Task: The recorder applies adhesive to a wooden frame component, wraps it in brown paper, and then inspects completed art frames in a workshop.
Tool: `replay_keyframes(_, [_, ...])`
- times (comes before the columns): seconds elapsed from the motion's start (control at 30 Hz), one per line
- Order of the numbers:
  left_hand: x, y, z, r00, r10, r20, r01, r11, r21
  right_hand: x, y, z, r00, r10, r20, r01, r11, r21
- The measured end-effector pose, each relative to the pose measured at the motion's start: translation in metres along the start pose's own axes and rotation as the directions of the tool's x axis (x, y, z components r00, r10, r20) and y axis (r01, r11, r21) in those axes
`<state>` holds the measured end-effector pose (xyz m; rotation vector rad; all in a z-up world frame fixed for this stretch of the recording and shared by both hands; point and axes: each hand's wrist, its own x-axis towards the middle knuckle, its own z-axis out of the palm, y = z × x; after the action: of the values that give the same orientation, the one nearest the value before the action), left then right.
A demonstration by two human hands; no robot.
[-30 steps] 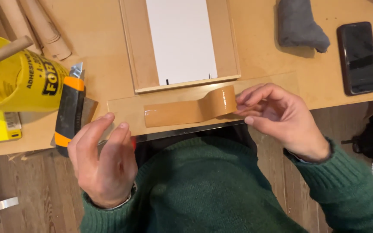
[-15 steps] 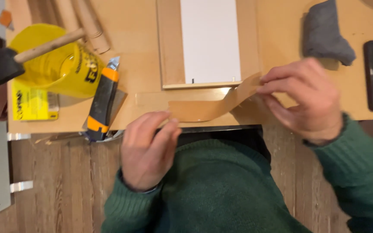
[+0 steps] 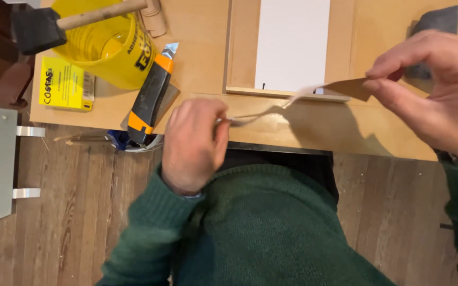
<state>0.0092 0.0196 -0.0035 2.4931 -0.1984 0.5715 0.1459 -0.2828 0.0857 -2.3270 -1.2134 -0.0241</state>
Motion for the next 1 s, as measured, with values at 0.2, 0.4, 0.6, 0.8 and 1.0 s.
replay_keyframes(0.2, [0.031, -0.031, 0.004, 0.969, -0.243, 0.044, 0.232, 0.835, -0.498, -0.023, 0.043, 0.035, 0.847, 0.527, 0.06, -0.468, 0.689, 0.554])
replay_keyframes(0.4, [0.057, -0.05, 0.027, 0.961, -0.263, 0.089, 0.272, 0.833, -0.481, -0.032, 0.072, 0.056, 0.801, 0.573, 0.172, -0.508, 0.499, 0.702])
replay_keyframes(0.6, [0.063, -0.056, 0.033, 0.949, -0.273, 0.159, 0.316, 0.837, -0.447, -0.037, 0.088, 0.066, 0.76, 0.613, 0.218, -0.531, 0.39, 0.752])
replay_keyframes(0.8, [0.065, -0.059, 0.034, 0.94, -0.289, 0.184, 0.342, 0.828, -0.445, -0.037, 0.092, 0.069, 0.763, 0.619, 0.183, -0.542, 0.46, 0.703])
replay_keyframes(1.0, [0.067, -0.058, 0.031, 0.954, -0.262, 0.144, 0.299, 0.835, -0.461, -0.033, 0.087, 0.067, 0.782, 0.602, 0.163, -0.505, 0.458, 0.731])
